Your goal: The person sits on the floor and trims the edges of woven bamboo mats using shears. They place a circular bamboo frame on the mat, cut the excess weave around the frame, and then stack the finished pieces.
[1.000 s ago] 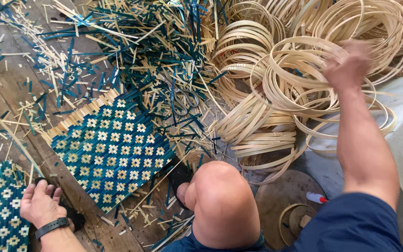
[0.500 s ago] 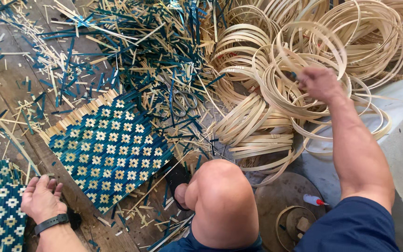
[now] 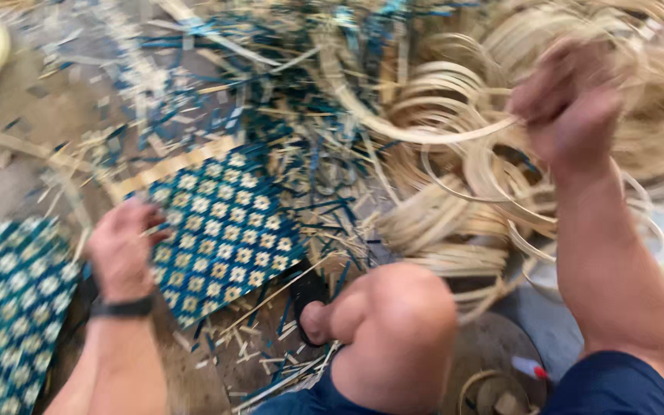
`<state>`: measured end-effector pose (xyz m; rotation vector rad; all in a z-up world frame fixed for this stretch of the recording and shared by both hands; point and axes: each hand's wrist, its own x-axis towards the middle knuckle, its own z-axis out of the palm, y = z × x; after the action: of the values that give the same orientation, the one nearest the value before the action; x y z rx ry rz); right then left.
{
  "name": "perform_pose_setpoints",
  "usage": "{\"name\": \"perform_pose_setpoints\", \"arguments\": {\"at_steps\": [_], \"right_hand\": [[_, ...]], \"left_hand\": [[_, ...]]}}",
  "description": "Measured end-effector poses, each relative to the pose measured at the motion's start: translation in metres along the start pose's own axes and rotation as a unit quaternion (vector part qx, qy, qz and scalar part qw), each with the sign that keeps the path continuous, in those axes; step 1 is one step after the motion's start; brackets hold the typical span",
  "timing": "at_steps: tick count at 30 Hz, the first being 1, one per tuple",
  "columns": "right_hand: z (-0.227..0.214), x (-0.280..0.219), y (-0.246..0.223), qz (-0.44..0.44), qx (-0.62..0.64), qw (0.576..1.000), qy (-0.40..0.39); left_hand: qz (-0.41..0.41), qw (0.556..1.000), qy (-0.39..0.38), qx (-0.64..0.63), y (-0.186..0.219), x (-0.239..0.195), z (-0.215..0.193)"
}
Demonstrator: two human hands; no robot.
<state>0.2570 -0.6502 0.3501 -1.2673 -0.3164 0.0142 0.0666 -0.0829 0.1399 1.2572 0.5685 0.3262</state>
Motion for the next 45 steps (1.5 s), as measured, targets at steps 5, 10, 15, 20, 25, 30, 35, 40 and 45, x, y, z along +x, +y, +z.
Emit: {"name": "perform_pose_setpoints", "arguments": {"at_steps": [5, 10, 15, 20, 25, 30, 35, 40, 45], "right_hand": [[0.184, -0.038, 0.036, -0.022, -0.386, 0.71, -0.588], [0.254, -0.052, 0.067, -0.124, -0.283, 0.75, -0.585], [0.267, -0.009, 0.097, 0.06, -0.298, 0.918, -0.257], [0.266, 0.003, 0.14, 0.322, -0.101, 0.921, -0.196], [0.253, 0.015, 0.154, 0.368, -0.107, 0.885, -0.265], [0.267, 0.028, 0.153, 0.347, -0.22, 0.869, -0.277], [0.295, 0.012, 0.146, 0.093, -0.388, 0.871, -0.286], [0.327, -0.029, 0.156, -0.396, -0.413, 0.725, -0.383], [0.34, -0.045, 0.159, -0.391, -0.408, 0.698, -0.439]], "left_hand": [[-0.328, 0.894, -0.237, -0.191, 0.036, -0.004, 0.03], [-0.176, 0.941, -0.128, -0.261, 0.04, -0.011, 0.0], [-0.137, 0.943, -0.069, -0.297, 0.043, -0.025, -0.008], [-0.129, 0.941, -0.097, -0.298, 0.077, -0.043, 0.002], [-0.177, 0.967, -0.158, -0.092, 0.083, -0.038, 0.017], [-0.166, 0.973, -0.136, -0.088, 0.061, -0.036, 0.025], [-0.15, 0.974, -0.087, -0.147, 0.062, -0.04, 0.019], [-0.187, 0.97, -0.113, -0.102, 0.057, -0.048, 0.044], [-0.259, 0.947, -0.178, -0.073, 0.06, -0.048, 0.053]]}}
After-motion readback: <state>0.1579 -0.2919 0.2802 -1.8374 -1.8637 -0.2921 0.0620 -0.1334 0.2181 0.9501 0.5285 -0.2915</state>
